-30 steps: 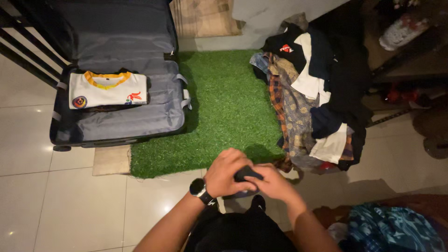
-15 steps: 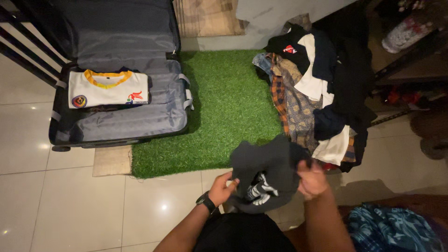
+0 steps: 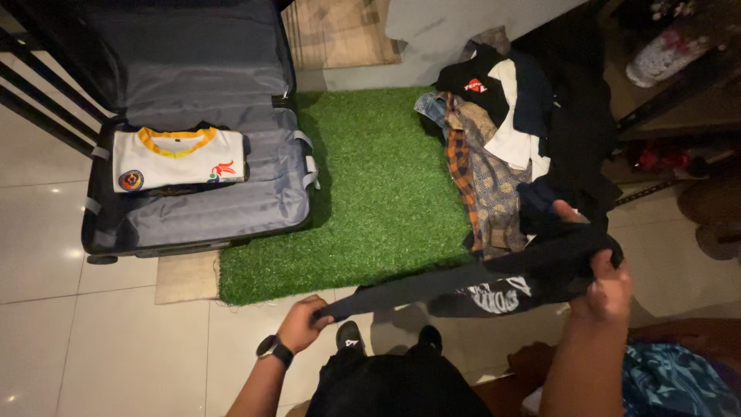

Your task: The person folds a white and yellow t-shirt and a black t-shirt, then places them into a suitcase.

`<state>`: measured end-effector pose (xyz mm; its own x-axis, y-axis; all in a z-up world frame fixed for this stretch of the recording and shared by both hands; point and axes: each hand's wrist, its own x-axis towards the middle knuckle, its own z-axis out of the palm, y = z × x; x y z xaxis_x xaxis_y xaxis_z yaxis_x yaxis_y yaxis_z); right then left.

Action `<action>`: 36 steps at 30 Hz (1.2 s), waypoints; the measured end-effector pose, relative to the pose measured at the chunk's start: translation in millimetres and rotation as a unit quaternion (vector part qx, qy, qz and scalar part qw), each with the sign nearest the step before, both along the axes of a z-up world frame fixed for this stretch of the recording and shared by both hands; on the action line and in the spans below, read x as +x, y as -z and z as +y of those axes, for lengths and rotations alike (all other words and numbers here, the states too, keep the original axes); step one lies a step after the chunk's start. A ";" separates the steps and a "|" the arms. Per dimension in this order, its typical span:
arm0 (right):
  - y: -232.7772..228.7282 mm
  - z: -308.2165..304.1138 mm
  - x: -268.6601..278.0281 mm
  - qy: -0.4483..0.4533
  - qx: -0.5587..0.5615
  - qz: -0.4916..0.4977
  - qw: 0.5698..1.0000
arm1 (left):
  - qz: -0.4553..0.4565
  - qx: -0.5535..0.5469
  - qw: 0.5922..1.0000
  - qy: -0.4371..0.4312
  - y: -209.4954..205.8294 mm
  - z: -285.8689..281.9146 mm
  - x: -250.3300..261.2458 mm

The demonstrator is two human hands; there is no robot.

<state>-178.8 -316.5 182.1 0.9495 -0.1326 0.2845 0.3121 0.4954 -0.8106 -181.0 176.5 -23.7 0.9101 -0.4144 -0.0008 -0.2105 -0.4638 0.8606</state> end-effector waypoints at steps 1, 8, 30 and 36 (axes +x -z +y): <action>1.4 -6.8 -1.3 0.023 -0.028 0.020 0.999 | 0.008 -0.007 0.999 -0.041 0.8 6.6 0.0; 62.9 -75.0 8.2 0.111 -0.073 0.121 0.984 | -0.002 0.059 0.979 -0.193 -39.3 34.9 5.4; 116.6 -105.9 18.9 0.069 -0.203 0.262 0.941 | -0.113 0.093 0.983 -0.114 -32.6 91.6 9.0; 105.3 -75.4 18.0 0.111 -0.221 0.304 0.920 | 0.117 0.100 0.981 -0.121 -61.4 104.0 8.8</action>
<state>-160.8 -391.9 76.7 0.9144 -0.3415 -0.2174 -0.2115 0.0551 -0.9758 -172.2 280.6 37.7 0.9469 -0.1562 -0.2812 0.1196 -0.6405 0.7586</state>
